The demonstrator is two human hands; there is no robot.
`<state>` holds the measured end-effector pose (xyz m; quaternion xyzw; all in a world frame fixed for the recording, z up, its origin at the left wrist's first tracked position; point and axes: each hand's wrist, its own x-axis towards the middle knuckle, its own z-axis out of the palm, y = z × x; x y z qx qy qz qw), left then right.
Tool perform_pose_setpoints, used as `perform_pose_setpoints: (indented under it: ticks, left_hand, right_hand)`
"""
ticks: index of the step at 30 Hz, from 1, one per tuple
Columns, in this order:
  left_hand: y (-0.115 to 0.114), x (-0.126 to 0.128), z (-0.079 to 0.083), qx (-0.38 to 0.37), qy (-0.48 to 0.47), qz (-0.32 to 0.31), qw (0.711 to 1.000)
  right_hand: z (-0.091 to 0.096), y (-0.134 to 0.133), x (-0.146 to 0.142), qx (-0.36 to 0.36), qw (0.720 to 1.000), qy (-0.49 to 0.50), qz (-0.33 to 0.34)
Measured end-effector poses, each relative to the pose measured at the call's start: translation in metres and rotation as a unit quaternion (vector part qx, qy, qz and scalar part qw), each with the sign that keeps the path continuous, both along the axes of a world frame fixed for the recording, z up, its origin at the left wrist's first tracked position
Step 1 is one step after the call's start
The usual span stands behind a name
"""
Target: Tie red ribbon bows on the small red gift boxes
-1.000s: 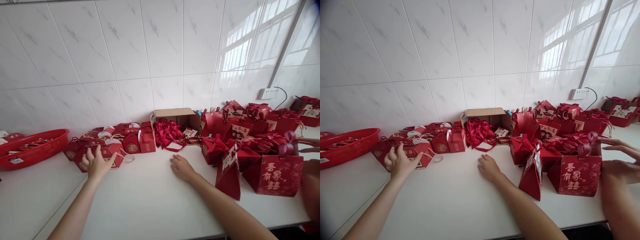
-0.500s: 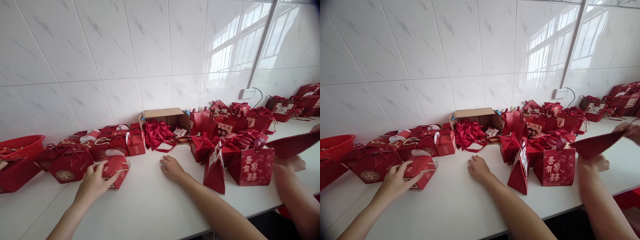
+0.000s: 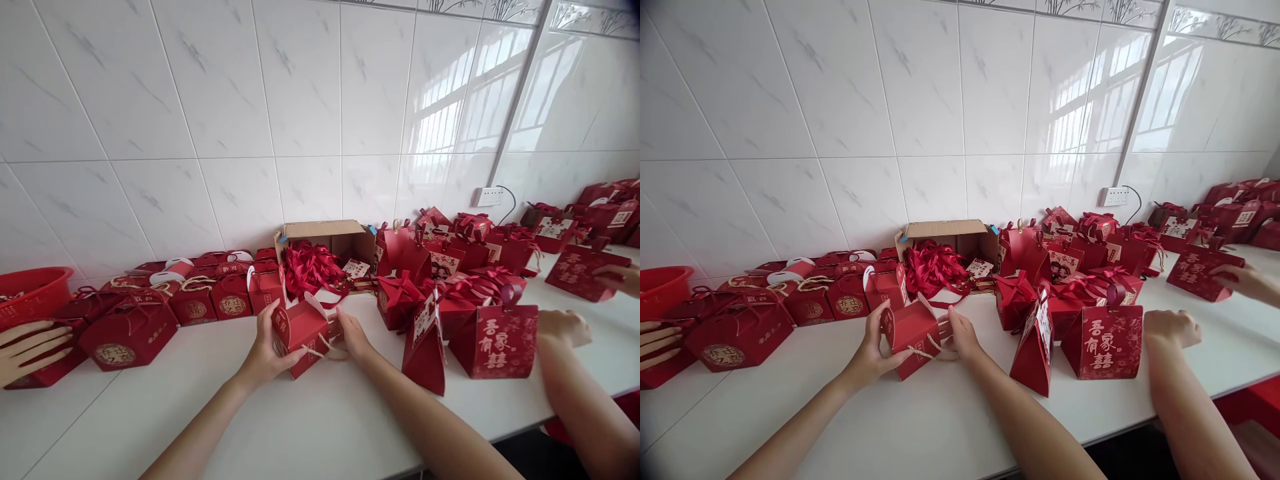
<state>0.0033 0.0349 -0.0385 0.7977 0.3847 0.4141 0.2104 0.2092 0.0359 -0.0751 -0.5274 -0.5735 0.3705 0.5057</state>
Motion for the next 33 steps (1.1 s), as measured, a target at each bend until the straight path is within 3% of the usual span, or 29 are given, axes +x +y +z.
perform_pose_setpoints:
  ticks: [4, 8, 13, 17, 20, 26, 29, 31, 33]
  left_hand:
    - [0.003, -0.020, -0.002, -0.105, -0.023, -0.088, 0.990]
    - [0.005, -0.033, 0.002, -0.150, -0.005, -0.139, 0.979]
    - [0.000, -0.031, 0.002, -0.173, -0.038, -0.151, 0.972]
    - [-0.003, -0.031, 0.000, -0.157, -0.034, -0.140, 0.977]
    - [-0.002, -0.031, 0.000, -0.168, -0.017, -0.146, 0.975]
    - [-0.002, -0.025, 0.003, -0.180, -0.031, -0.147, 0.972]
    - [-0.004, -0.024, 0.004, -0.188, -0.021, -0.144, 0.971]
    - [-0.005, -0.024, 0.005, -0.204, -0.013, -0.145, 0.968]
    - [-0.004, -0.027, 0.009, -0.218, -0.001, -0.159, 0.963]
  right_hand:
    - [-0.003, 0.016, 0.008, 0.009, 0.996, -0.071, -0.060]
    - [0.000, 0.037, 0.010, 0.045, 0.981, -0.150, -0.118]
    - [0.003, 0.047, 0.006, 0.065, 0.971, -0.183, -0.143]
    - [0.014, 0.044, 0.004, 0.086, 0.978, -0.148, -0.122]
    - [0.043, 0.039, 0.000, 0.107, 0.987, -0.078, -0.094]
    - [0.138, 0.007, -0.005, 0.219, 0.973, 0.062, -0.041]
    - [0.170, -0.021, 0.001, 0.360, 0.913, 0.183, 0.051]
    - [0.181, -0.037, 0.008, 0.424, 0.882, 0.203, 0.028]
    - [0.185, -0.047, 0.015, 0.462, 0.862, 0.205, -0.043]
